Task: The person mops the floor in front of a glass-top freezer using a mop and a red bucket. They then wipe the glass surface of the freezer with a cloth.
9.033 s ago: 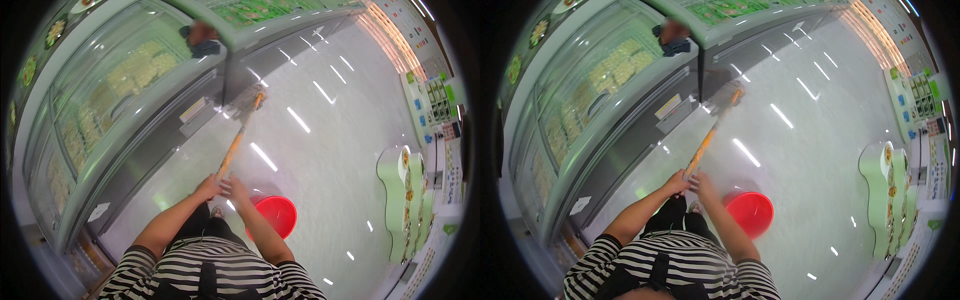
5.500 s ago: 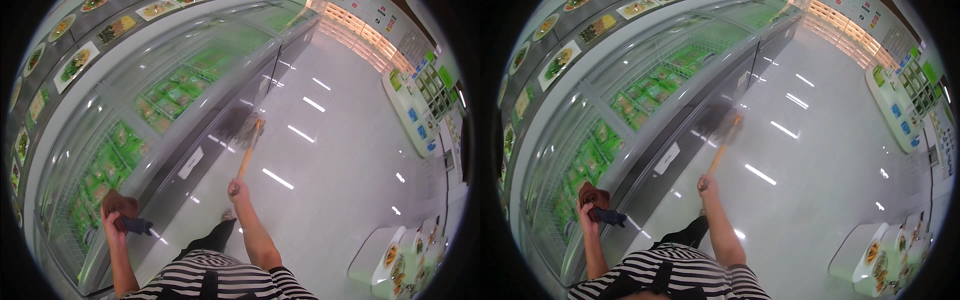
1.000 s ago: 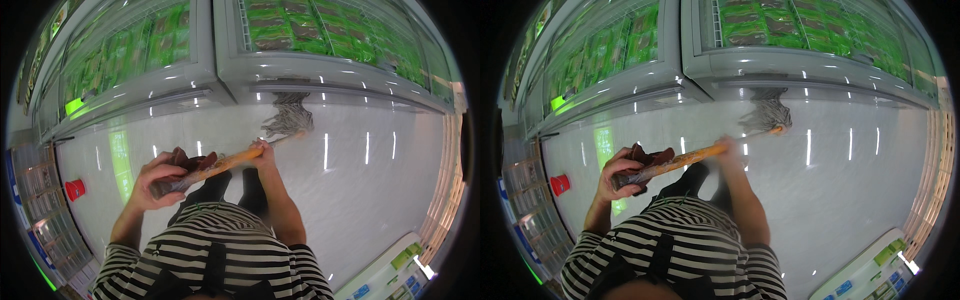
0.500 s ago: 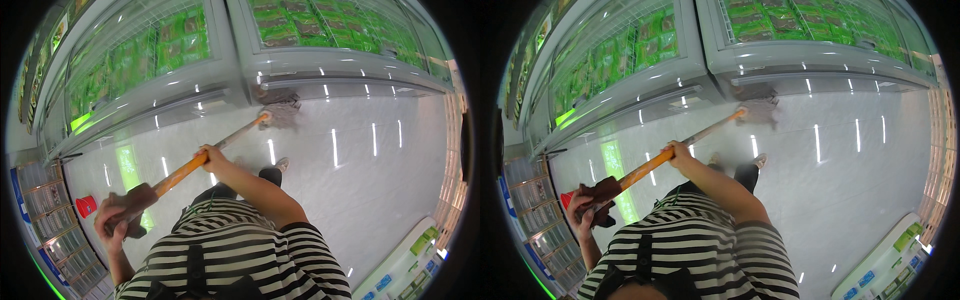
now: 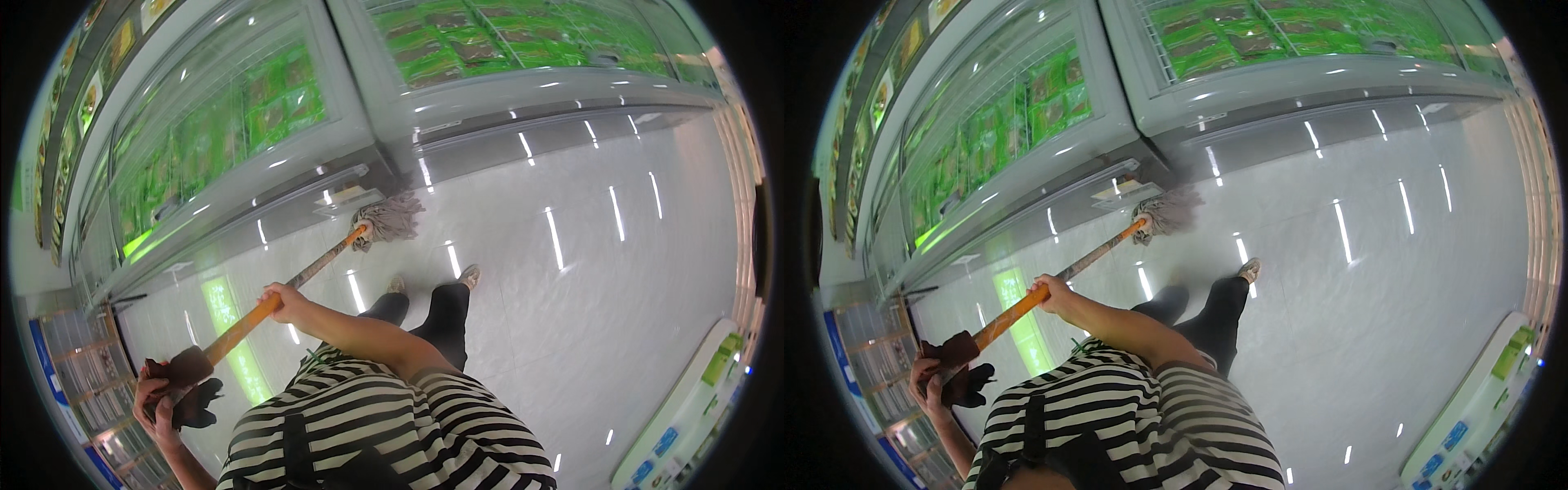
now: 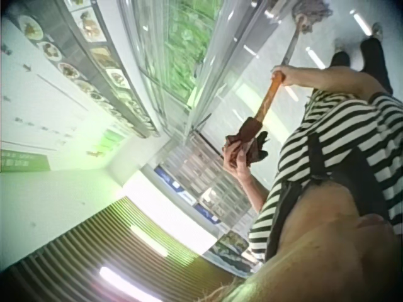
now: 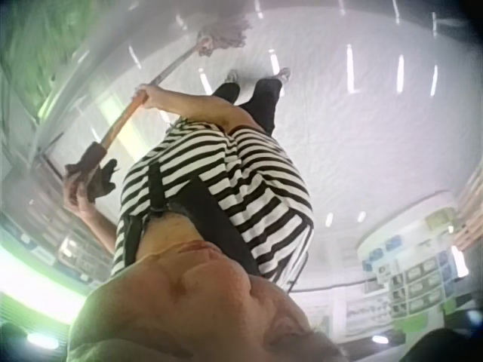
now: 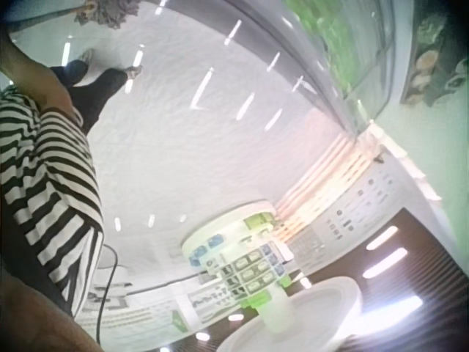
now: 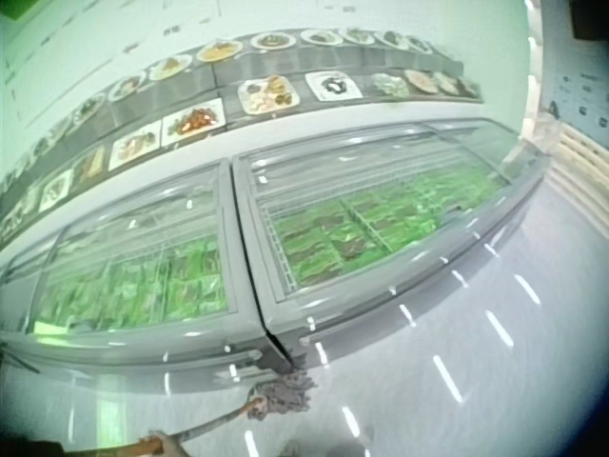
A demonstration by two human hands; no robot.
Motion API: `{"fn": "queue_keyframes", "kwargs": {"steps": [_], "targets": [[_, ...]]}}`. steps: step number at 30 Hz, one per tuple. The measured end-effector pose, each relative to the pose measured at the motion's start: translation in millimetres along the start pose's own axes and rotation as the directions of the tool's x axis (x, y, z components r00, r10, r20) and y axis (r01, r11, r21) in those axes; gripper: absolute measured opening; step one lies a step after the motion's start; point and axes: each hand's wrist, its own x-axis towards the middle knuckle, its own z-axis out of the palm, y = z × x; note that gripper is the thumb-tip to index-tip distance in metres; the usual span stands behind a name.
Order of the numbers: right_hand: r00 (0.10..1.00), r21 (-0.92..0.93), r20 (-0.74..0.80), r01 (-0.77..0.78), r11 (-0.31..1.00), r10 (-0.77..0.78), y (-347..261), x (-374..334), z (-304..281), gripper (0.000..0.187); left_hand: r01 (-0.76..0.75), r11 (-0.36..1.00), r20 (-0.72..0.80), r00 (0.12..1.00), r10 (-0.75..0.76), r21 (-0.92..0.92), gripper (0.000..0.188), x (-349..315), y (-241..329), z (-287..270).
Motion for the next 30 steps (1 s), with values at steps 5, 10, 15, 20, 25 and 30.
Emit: {"fn": "queue_keyframes", "kwargs": {"steps": [5,10,15,20,25,30], "targets": [[0.996,0.066,-0.001,0.088,0.994,-0.088,-34,-27,0,0.013,-0.010,0.990,0.046,0.999,0.017,-0.143,0.045,15,-8,22],[0.962,0.097,0.129,0.228,0.969,-0.240,-97,-67,-15,0.012,-0.034,0.962,0.095,0.994,0.062,-0.272,0.045,36,-5,74],[0.880,0.134,0.230,0.395,0.909,-0.416,-187,-125,-42,0.014,-0.068,0.939,0.234,0.960,0.154,-0.337,0.041,55,19,155],[0.720,0.053,0.299,0.643,0.764,-0.626,-331,-222,-69,0.014,-0.078,0.895,0.308,0.923,0.231,-0.439,0.032,67,92,290],[0.602,0.165,0.257,0.744,0.648,-0.756,-436,-402,-77,0.020,-0.202,0.861,0.333,0.861,0.383,-0.467,0.027,67,208,432],[0.584,0.104,0.265,0.774,0.625,-0.767,-407,-543,-67,0.039,-0.346,0.759,0.316,0.755,0.574,-0.552,0.026,53,316,551]]}}
